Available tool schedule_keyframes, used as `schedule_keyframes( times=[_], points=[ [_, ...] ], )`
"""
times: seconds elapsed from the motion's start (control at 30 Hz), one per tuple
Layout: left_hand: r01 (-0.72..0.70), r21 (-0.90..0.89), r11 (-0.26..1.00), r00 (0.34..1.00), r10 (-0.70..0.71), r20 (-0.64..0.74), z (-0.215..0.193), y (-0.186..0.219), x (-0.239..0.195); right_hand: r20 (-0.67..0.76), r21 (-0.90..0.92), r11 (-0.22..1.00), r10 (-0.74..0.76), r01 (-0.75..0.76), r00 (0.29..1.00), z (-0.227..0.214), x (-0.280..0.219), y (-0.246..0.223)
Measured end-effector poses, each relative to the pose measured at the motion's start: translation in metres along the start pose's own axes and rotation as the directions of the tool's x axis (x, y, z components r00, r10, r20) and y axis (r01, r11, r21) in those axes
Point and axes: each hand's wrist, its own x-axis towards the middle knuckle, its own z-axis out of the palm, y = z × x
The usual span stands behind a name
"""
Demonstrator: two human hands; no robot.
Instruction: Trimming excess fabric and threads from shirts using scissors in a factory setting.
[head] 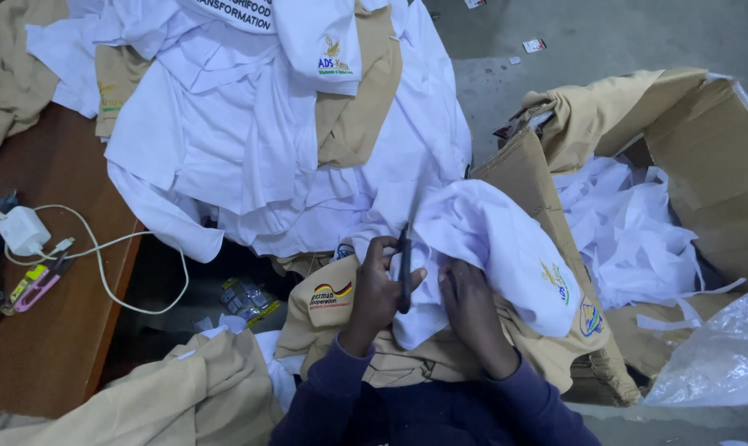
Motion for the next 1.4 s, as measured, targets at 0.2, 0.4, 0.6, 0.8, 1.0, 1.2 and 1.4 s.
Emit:
schedule_keyframes(
  times=[0.2, 0.4, 0.6, 0.8, 1.0, 1.2, 1.4],
  points=[
    [0.170, -0.183, 0.968, 0.905, -0.080, 0.418, 0.004, -0.005, -0.026, 0.238, 0.314, 0.872, 0.310, -0.375, 0.920, -0.076, 0.034, -0.047],
    [0.167, -0.140, 0.976, 0.883, -0.085, 0.462, -0.015, -0.044, -0.020, 0.325, 0.185, 0.932, 0.240, -0.311, 0.915, -0.076, 0.053, -0.037],
    [0.133, -0.407, 0.904, 0.962, -0.019, 0.272, -0.009, -0.043, -0.021, 0.438, 0.000, 0.982, 0.171, -0.191, 0.882, -0.078, 0.062, -0.027],
    [-0.018, -0.428, 0.903, 1.000, 0.008, -0.024, -0.022, -0.001, -0.020, 0.245, 0.206, 0.897, -0.435, 0.392, 0.867, -0.085, 0.007, -0.004],
    [0.112, -0.373, 0.921, 0.993, -0.092, 0.071, -0.013, -0.036, 0.001, -0.371, 0.816, 0.463, -0.038, 0.346, 0.928, -0.077, -0.033, 0.059],
    [0.150, 0.238, 0.960, 0.975, -0.103, -0.198, 0.004, 0.011, -0.028, -0.308, 0.949, 0.053, -0.047, 0.311, 0.950, -0.065, -0.032, 0.025],
    [-0.155, 0.206, 0.966, 0.985, 0.134, 0.112, 0.017, 0.085, -0.029, -0.334, 0.927, 0.051, -0.330, 0.371, 0.883, -0.067, -0.012, -0.023]
  ],
)
